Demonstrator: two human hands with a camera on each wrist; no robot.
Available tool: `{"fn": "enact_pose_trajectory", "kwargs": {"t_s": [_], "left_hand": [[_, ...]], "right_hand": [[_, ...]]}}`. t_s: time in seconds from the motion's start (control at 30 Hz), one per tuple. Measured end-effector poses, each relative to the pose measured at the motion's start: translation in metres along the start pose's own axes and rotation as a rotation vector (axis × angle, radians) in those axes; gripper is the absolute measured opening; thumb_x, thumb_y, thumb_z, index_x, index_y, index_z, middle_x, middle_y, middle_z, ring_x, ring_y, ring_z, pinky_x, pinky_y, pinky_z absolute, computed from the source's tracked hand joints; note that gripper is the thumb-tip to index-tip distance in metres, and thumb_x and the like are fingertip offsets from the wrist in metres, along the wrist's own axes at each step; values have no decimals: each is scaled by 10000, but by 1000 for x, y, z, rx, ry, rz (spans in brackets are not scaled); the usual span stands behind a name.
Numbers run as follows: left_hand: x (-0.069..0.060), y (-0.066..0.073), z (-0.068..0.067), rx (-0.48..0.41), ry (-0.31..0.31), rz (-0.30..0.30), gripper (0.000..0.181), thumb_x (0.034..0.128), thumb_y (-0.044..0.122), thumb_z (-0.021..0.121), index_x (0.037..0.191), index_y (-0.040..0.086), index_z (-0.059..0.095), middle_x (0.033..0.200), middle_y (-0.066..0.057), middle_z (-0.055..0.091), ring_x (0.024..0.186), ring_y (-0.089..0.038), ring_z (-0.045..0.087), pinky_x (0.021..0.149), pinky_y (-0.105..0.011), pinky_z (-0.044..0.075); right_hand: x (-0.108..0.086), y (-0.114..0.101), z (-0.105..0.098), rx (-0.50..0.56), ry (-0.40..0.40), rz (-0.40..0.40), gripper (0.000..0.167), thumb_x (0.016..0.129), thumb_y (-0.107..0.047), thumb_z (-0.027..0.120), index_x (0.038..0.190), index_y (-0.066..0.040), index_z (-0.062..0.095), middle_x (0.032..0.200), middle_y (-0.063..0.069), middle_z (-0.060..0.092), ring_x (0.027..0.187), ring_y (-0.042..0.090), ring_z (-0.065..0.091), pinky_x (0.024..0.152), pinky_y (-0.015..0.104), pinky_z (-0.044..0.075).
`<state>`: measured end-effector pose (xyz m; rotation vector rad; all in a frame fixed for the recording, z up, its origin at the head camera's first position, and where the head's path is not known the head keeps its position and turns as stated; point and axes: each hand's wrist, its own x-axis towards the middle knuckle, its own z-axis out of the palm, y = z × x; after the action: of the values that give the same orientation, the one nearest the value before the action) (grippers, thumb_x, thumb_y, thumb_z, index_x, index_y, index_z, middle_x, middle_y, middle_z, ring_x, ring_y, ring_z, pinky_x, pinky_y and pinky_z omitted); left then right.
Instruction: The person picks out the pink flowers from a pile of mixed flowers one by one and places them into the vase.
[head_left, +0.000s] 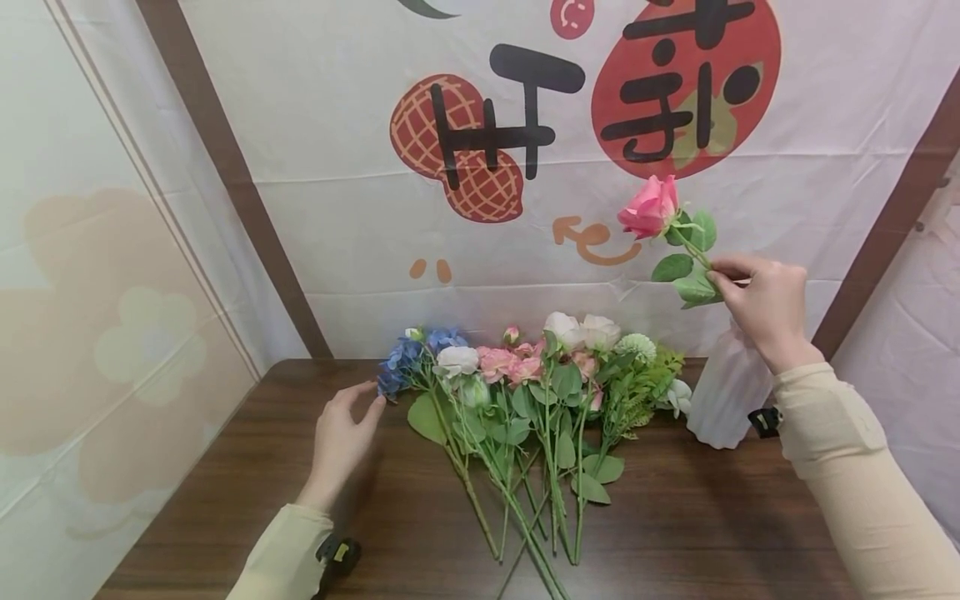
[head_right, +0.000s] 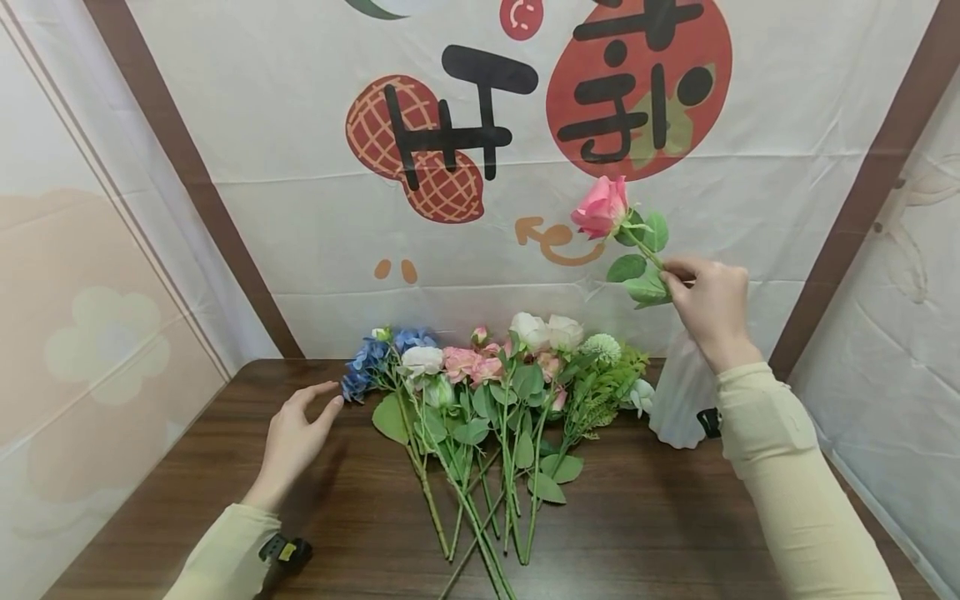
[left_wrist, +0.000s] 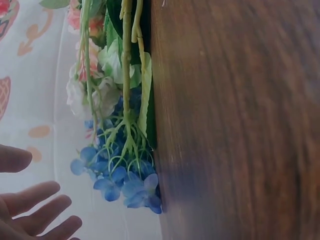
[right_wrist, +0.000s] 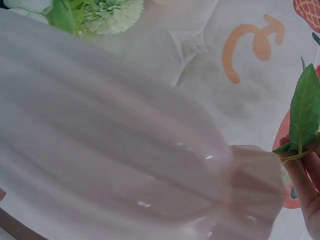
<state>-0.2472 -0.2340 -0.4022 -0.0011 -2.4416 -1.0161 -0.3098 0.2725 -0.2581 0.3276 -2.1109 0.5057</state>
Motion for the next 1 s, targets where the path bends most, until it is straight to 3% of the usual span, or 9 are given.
{"fn": "enact_pose_trajectory", "kwargs": {"t_s": [0.17,0.27,0.33,0.4,0.47,0.57,0.7,1.0], "left_hand": [[-2,-2,-2,8,4,-16,368,922,239,598,1221,24,602,1276,-206,579,1202,-404,495,1000,-539,359],[-2,-2,-5,15,4,-36,378,927,251,590,1236,32,588,1290,-219,563,1208,-418,481,999,-547,353],[-1,-3,-6,20,2,-41,385,931,256,584,1245,32,580,1296,-228,555,1214,-426,471,1000,-551,348],[-1,-3,-6,23,0,-40,392,934,259,579,1253,31,576,1302,-230,549,1220,-428,466,1006,-554,343],[-1,-3,-5,26,-1,-38,392,933,259,581,1254,33,576,1302,-228,550,1219,-428,467,1006,-552,344],[-1,-4,-5,28,-3,-37,395,933,261,582,1257,36,576,1308,-222,548,1220,-422,468,1013,-545,343],[-2,-5,-6,32,-8,-29,395,933,251,580,1262,32,573,1313,-221,545,1230,-416,463,1021,-543,335],[-5,-9,-11,66,-16,13,395,932,244,583,1267,34,572,1310,-209,551,1222,-414,468,1010,-546,339]], "right_hand": [[-6,4,0,5,-23,16,118,814,-36,695,914,-1,747,820,186,720,688,378,675,664,393,372],[-9,7,0,15,-31,27,122,810,-42,701,916,-2,746,820,187,719,634,-29,640,656,383,360],[-11,8,-1,22,-28,36,122,809,-47,702,916,-8,748,819,183,721,634,-261,473,652,366,355],[-13,11,-1,36,-26,48,125,810,-51,702,919,-10,747,819,188,719,658,-388,264,690,388,363],[-16,13,-2,43,-25,49,131,808,-49,701,925,-9,744,819,191,718,661,-387,271,722,415,363],[-20,15,-3,60,-28,67,184,799,-37,703,981,-21,727,826,196,716,677,-397,277,758,323,378],[-24,17,-5,53,-26,72,223,795,-30,691,1016,-44,715,831,183,719,692,-399,287,668,123,304],[-27,17,-9,70,-38,112,165,838,-124,670,975,-37,701,879,191,721,658,-368,341,608,-4,300]]}}
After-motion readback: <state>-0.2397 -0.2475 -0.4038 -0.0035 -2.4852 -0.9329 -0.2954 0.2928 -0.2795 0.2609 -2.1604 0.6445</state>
